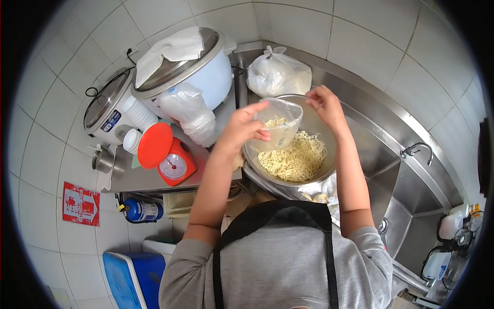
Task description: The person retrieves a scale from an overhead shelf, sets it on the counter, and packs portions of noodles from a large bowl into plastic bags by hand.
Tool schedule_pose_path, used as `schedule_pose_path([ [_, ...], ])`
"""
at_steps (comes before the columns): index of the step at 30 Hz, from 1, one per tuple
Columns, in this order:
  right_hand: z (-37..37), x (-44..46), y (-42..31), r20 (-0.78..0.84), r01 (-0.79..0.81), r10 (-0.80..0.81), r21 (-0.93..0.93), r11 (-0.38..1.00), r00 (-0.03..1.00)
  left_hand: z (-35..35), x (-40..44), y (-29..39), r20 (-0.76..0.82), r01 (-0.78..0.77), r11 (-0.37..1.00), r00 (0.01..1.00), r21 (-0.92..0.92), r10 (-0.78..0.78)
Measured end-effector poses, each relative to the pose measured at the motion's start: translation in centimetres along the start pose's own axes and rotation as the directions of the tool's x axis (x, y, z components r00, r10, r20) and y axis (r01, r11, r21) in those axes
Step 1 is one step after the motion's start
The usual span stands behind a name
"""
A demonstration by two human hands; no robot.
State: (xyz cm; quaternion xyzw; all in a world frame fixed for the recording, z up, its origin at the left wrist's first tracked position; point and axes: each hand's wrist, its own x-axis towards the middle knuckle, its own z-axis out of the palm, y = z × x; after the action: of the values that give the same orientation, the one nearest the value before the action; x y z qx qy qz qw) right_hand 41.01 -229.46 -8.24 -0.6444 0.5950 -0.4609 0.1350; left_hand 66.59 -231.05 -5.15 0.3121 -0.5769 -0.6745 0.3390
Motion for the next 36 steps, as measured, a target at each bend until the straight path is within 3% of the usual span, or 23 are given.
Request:
schedule_pose_path([
  [2, 0.4, -0.3, 2.5, -0.093, 0.030, -0.052, -0.226, 0.974, 0.994, -1.5, -2.6, 3.8, -0.016, -0.103, 0.994, 0.995, -0.041, 0.102],
  [9, 1.7, -1.7, 6.0, 0.060, 0.089, -0.075, -0.296, 0.951, 0.995, -8.9, -10.3, 14.0, -0.132, -0.276, 0.961, 0.954, -0.033, 0.269],
  [13, 1.3, -2.0, 6.4, 0.139, 0.037, 0.000, -0.262, 0.964, 0.990, -13.7, -13.3, 16.8, -0.274, -0.140, 0.944, 0.935, 0.300, 0.225],
  [16, 1.3, -1.7, 6.3, 0.170, 0.008, 0.035, -0.245, 0.970, 0.985, -17.7, -14.0, 17.6, -0.493, -0.014, 0.909, 0.837, 0.416, 0.238],
  [23, 1.6, -1.0, 4.3, 0.179, 0.119, -0.065, -0.314, 0.942, 0.982, -26.9, -12.6, 13.2, -0.693, 0.188, 0.867, 0.686, 0.462, 0.221],
  [27, 1.7, -1.0, 4.1, 0.190, 0.113, -0.059, -0.289, 0.951, 0.980, -26.8, -12.2, 10.4, -0.667, 0.120, 0.892, 0.708, 0.436, 0.231],
  [32, 2.5, -1.4, 4.0, 0.232, 0.035, 0.010, -0.189, 0.981, 0.973, -24.0, -12.2, 7.0, -0.658, 0.112, 0.851, 0.688, 0.513, 0.306],
  [36, 3.2, -1.5, 4.0, 0.284, 0.051, 0.014, -0.219, 0.974, 0.959, -21.3, -12.3, 4.7, -0.652, 0.141, 0.797, 0.665, 0.588, 0.363],
])
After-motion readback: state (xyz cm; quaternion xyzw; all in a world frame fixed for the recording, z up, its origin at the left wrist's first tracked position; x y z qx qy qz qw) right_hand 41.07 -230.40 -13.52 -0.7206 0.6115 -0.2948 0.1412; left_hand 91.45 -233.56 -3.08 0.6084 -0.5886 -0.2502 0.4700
